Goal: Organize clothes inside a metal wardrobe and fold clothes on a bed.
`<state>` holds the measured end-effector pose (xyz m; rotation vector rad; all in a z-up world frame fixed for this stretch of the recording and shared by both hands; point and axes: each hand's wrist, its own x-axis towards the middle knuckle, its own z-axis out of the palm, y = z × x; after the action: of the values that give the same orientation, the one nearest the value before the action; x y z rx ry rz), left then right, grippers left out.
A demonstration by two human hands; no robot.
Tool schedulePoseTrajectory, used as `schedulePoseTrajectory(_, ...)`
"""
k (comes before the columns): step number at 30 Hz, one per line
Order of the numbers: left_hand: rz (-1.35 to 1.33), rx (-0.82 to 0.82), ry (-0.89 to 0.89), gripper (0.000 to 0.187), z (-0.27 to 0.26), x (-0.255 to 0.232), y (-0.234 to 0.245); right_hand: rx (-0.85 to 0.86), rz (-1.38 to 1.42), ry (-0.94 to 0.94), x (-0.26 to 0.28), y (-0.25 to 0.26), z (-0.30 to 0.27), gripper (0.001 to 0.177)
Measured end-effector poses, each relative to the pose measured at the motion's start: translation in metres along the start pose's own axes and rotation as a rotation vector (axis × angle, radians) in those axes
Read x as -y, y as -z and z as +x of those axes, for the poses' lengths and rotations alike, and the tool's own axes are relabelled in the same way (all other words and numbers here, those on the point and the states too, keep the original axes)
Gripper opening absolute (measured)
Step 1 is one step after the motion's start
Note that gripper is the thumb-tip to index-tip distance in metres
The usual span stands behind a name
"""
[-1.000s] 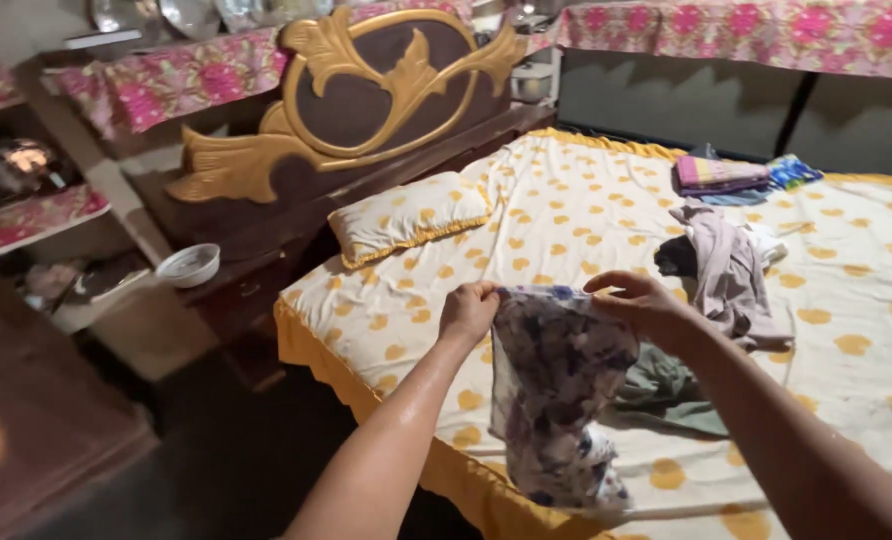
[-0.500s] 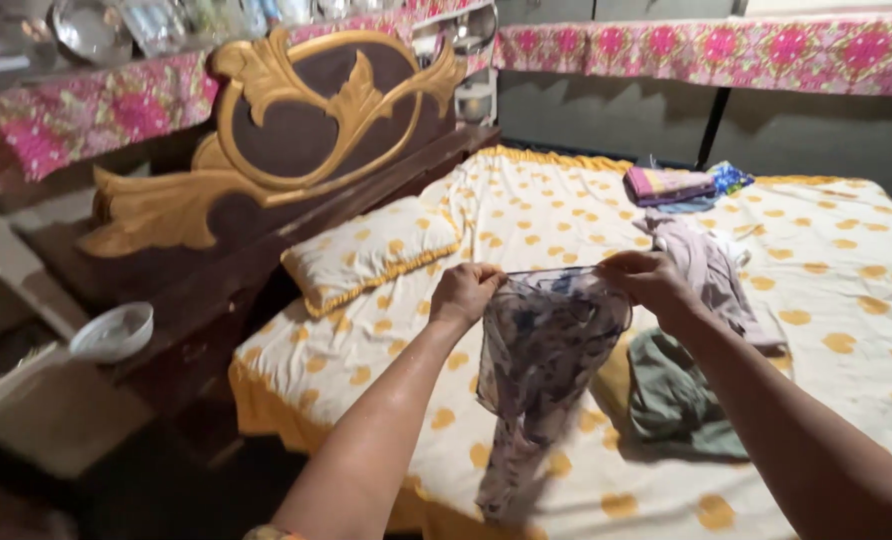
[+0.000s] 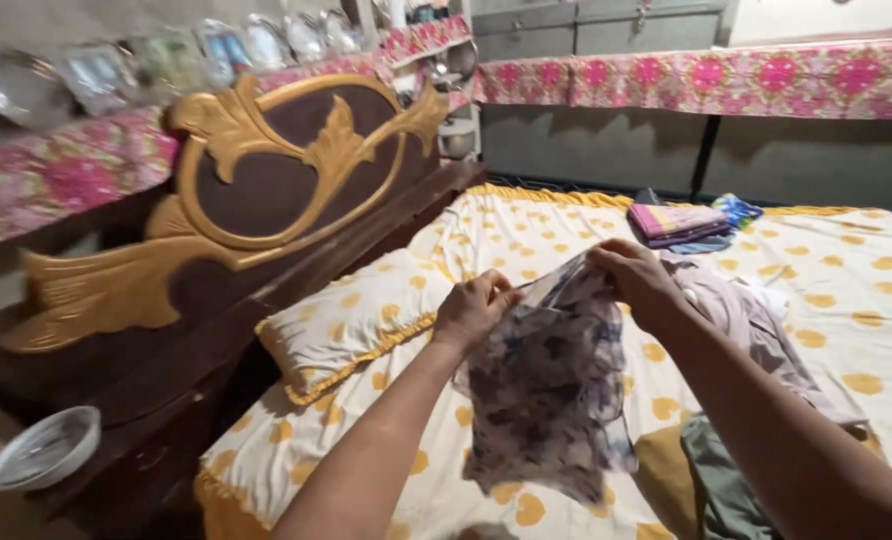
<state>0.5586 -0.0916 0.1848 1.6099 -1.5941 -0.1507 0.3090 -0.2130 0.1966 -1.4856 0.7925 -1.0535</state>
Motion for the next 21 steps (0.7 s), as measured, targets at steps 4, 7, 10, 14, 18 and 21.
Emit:
schedulePoseTrajectory(4, 0.323, 0.095, -0.052, 0.024, 0.007, 0.01, 0.001, -0.019, 0.044, -0.039, -0.002, -0.014, 0.004, 0.017)
schedulePoseTrajectory(7, 0.342, 0.203, 0.07, 0.024, 0.034, 0.049, -0.011, -0.037, 0.021, -0.013, 0.006, -0.016, -0.006, 0.016)
schedulePoseTrajectory(10, 0.363, 0.288, 0.098, 0.025, 0.046, 0.044, 0.004, -0.147, -0.059, -0.027, 0.008, -0.01, -0.017, 0.015)
schedulePoseTrajectory(14, 0.481, 0.447, -0.062, 0.027, 0.074, 0.094, -0.021, -0.272, -0.028, -0.042, 0.001, 0.019, -0.011, 0.012)
schedulePoseTrajectory(18, 0.583, 0.641, -0.096, 0.028, 0.101, 0.114, -0.014, -0.344, -0.003, 0.023, 0.001, 0.023, -0.022, 0.011)
schedulePoseTrajectory(21, 0.573, 0.655, -0.163, 0.029, 0.114, 0.113, -0.008, -0.394, -0.028, 0.059, -0.001, 0.021, -0.034, 0.012)
